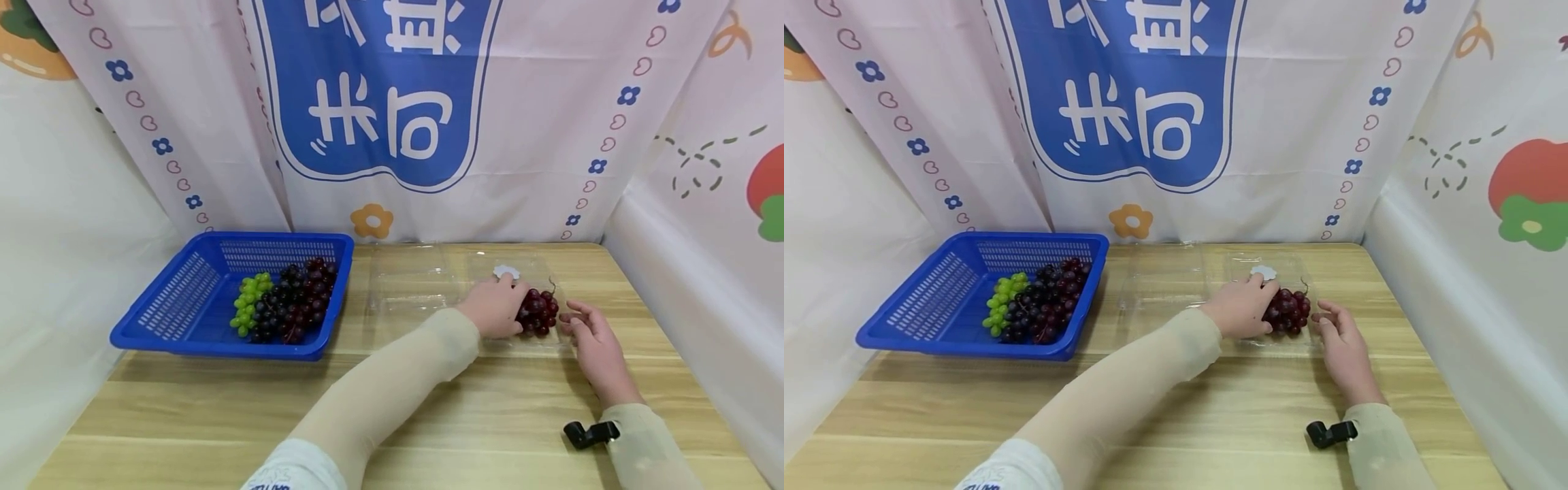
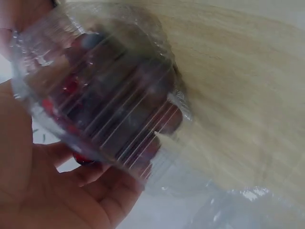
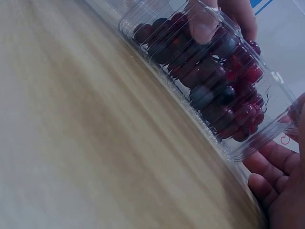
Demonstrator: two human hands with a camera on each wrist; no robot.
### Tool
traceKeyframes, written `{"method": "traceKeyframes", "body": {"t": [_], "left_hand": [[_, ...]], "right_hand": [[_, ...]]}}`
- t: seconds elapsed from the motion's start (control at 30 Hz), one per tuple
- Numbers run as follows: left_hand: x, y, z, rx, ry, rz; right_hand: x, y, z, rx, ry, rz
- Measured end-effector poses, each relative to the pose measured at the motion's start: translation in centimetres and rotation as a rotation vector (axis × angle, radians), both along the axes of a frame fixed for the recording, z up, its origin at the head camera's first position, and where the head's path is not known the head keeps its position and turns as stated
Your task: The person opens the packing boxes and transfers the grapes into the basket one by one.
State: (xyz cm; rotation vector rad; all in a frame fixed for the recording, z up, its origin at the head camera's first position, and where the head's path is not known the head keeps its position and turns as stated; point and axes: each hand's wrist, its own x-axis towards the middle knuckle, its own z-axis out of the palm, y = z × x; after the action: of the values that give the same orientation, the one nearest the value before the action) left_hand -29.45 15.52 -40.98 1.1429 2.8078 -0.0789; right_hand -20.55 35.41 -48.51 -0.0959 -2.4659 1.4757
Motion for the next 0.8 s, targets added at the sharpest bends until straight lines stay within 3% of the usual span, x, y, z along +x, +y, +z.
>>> {"method": "traceKeyframes", "body": {"t": [0.23, 0.43, 0.6, 0.8], "left_hand": [[-1.0, 1.2, -2.0, 0.097, -0.135, 0.031], [-1.0, 0.7, -1.8, 0.139, -0.017, -0.019], [-0.5, 0.5, 0.0, 0.183, 0.095, -0.065], [0.3, -0.9, 4.3, 0.236, 0.169, -0.124]], "right_hand": [[0.2, -0.1, 0.1, -0.004, -0.012, -0.009], [0.0, -0.4, 0.3, -0.011, -0.012, -0.006], [-0.1, -0.3, 0.4, 0.001, -0.053, -0.016], [-0.1, -0.2, 0.4, 0.028, -0.058, -0.04]]}}
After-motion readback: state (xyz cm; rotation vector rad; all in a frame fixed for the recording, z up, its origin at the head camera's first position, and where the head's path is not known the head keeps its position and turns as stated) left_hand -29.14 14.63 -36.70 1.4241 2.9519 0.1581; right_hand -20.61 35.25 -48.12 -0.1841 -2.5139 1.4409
